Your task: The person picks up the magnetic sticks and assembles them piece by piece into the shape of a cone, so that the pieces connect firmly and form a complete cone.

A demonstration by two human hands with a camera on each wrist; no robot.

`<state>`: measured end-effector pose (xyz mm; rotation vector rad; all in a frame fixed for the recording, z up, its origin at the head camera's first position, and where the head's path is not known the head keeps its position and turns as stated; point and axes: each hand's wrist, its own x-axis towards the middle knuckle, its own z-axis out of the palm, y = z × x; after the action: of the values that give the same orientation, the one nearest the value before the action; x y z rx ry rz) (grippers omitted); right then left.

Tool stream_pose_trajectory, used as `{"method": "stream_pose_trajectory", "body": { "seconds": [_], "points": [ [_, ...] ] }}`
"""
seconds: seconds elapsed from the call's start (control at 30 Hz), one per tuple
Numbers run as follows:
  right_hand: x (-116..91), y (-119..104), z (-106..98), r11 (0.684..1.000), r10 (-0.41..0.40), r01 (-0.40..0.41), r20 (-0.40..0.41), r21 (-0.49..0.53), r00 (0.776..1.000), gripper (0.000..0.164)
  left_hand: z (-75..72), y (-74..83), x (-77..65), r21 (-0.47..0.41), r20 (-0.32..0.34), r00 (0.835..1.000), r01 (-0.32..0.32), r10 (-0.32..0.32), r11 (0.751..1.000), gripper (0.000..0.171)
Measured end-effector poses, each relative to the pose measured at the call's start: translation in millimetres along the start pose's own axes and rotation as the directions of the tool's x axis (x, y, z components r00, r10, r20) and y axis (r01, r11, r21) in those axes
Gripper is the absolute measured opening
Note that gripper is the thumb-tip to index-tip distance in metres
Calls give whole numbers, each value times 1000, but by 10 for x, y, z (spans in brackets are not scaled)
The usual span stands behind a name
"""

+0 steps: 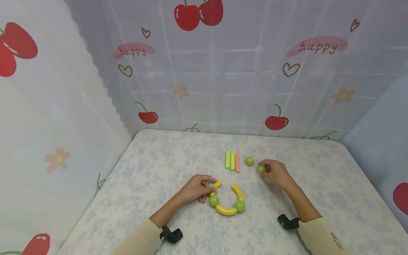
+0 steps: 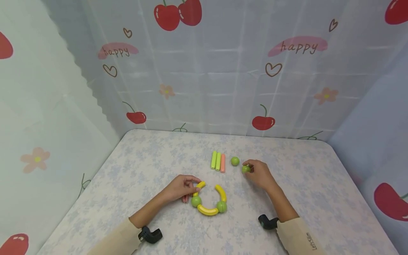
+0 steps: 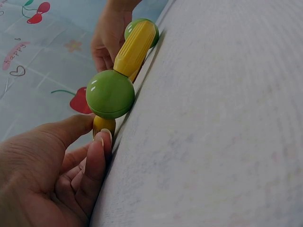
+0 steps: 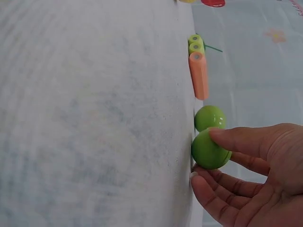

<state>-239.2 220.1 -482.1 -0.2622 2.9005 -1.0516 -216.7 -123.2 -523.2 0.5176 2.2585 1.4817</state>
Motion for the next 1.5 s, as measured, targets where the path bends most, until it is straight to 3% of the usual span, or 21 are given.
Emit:
{"method": "stream_pose_trajectory", "body": {
  "seconds": [0.4,0.77,1.13,1.3,1.5],
  "points": [
    [-56,-275,-41,999,-12,12,7,43,1000,30,-15,-14,5,-7,12,1000,-15,15,1000,36],
    [-167,-555,104,975,-165,162,8,152,986,31,1,3,18,-7,4,1000,-16,16,1000,37],
    [-55,-698,419,939,-308,283,113,197,945,33,4,-9,-8,-37,-3,1000,-15,15,999,35],
    [29,-712,507,943,-309,272,204,190,929,29,18,-12,-2,-46,-7,1000,-11,10,999,34],
    [82,-728,549,949,-300,262,244,174,922,28,17,-8,-10,-44,-10,1000,-19,19,999,33]
  ]
}}
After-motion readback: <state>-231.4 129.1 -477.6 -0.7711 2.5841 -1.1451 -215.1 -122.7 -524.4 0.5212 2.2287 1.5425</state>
